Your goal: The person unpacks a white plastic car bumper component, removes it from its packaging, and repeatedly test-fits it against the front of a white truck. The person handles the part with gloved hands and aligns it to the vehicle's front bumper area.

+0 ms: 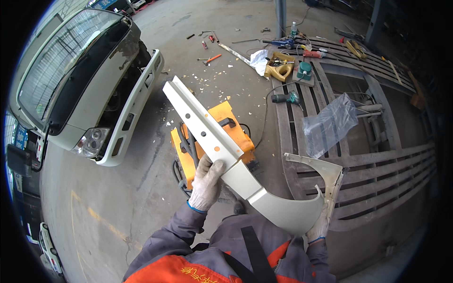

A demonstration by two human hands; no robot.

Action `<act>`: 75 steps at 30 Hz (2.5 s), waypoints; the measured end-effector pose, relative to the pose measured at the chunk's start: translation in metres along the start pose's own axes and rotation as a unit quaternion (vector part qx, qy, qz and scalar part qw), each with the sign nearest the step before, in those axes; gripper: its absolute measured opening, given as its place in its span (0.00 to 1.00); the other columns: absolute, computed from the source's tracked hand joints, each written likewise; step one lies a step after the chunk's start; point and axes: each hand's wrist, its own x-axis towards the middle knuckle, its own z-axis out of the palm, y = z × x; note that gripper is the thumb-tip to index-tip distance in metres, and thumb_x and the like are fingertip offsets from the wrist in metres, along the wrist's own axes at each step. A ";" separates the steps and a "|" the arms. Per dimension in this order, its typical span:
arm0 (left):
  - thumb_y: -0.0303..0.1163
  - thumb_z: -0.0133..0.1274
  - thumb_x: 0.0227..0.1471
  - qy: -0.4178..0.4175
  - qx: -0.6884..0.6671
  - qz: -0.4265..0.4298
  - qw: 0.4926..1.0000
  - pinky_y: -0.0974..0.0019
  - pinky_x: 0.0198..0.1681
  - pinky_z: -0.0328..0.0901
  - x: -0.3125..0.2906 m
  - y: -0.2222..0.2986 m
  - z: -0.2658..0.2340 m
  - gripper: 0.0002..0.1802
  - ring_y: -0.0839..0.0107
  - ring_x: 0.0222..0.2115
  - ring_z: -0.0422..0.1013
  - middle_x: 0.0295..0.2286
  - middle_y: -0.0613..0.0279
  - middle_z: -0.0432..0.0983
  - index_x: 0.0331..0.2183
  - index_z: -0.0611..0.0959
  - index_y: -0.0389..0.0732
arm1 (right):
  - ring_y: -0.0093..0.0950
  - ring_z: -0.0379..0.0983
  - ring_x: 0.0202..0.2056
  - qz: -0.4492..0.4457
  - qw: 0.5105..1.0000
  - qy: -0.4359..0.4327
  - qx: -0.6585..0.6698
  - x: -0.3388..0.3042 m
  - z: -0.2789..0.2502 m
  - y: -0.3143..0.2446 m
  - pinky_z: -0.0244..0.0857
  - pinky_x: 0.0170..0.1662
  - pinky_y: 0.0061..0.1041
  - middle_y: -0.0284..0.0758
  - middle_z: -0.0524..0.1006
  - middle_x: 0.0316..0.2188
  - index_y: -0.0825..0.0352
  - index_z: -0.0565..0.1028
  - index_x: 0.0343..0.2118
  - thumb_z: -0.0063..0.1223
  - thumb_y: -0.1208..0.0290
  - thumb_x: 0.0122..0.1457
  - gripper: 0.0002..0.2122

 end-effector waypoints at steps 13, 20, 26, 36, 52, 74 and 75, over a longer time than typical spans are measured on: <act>0.33 0.55 0.62 0.011 -0.095 -0.015 0.995 0.55 0.48 0.77 0.004 -0.005 0.002 0.28 0.61 0.47 0.77 0.50 0.53 0.75 0.59 0.67 0.38 | 0.31 0.78 0.40 0.039 0.999 0.017 0.030 0.017 -0.009 0.010 0.76 0.39 0.32 0.35 0.79 0.41 0.64 0.75 0.50 0.43 0.42 0.68 0.27; 0.33 0.52 0.63 0.104 -0.007 -0.009 0.995 0.62 0.44 0.76 0.024 -0.029 0.013 0.24 0.67 0.41 0.77 0.45 0.55 0.76 0.57 0.68 0.35 | 0.32 0.77 0.45 0.074 0.995 -0.042 0.055 0.020 -0.008 0.016 0.76 0.45 0.34 0.36 0.77 0.47 0.65 0.73 0.54 0.41 0.43 0.69 0.27; 0.33 0.48 0.66 0.101 -0.006 0.022 0.995 0.59 0.46 0.75 0.058 -0.042 0.020 0.22 0.63 0.44 0.76 0.46 0.53 0.75 0.57 0.68 0.35 | 0.32 0.79 0.45 -0.161 0.943 -0.078 -0.279 0.028 -0.021 0.029 0.76 0.45 0.33 0.37 0.78 0.48 0.65 0.72 0.55 0.36 0.44 0.71 0.27; 0.41 0.60 0.59 0.033 0.202 -0.033 0.978 0.68 0.41 0.70 0.078 -0.077 -0.055 0.18 0.75 0.35 0.74 0.34 0.65 0.78 0.43 0.80 0.36 | 0.35 0.77 0.47 -0.014 0.961 0.034 0.275 0.040 -0.020 0.024 0.74 0.49 0.36 0.39 0.77 0.50 0.68 0.69 0.58 0.45 0.43 0.67 0.30; 0.29 0.57 0.56 -0.229 0.225 -0.345 0.882 0.61 0.34 0.80 -0.006 -0.161 0.038 0.23 0.65 0.33 0.80 0.39 0.53 0.79 0.52 0.75 0.33 | 0.31 0.75 0.45 -0.276 0.953 0.086 -0.089 0.042 -0.022 -0.004 0.72 0.49 0.33 0.37 0.77 0.46 0.68 0.72 0.54 0.49 0.50 0.67 0.24; 0.31 0.53 0.60 -0.048 0.184 -0.325 0.927 0.62 0.46 0.72 0.024 -0.174 0.169 0.17 0.63 0.39 0.78 0.38 0.51 0.82 0.44 0.81 0.26 | 0.38 0.73 0.46 -0.633 0.592 -0.380 -0.322 0.072 -0.044 -0.157 0.68 0.50 0.39 0.37 0.76 0.44 0.62 0.75 0.52 0.61 0.46 0.56 0.27; 0.33 0.53 0.60 -0.076 0.261 -0.277 0.922 0.63 0.45 0.72 0.027 -0.171 0.169 0.19 0.63 0.38 0.78 0.38 0.53 0.82 0.45 0.81 0.27 | 0.37 0.76 0.44 -0.633 0.642 -0.297 -0.315 0.094 -0.052 -0.154 0.71 0.46 0.38 0.38 0.78 0.42 0.64 0.76 0.49 0.64 0.53 0.55 0.24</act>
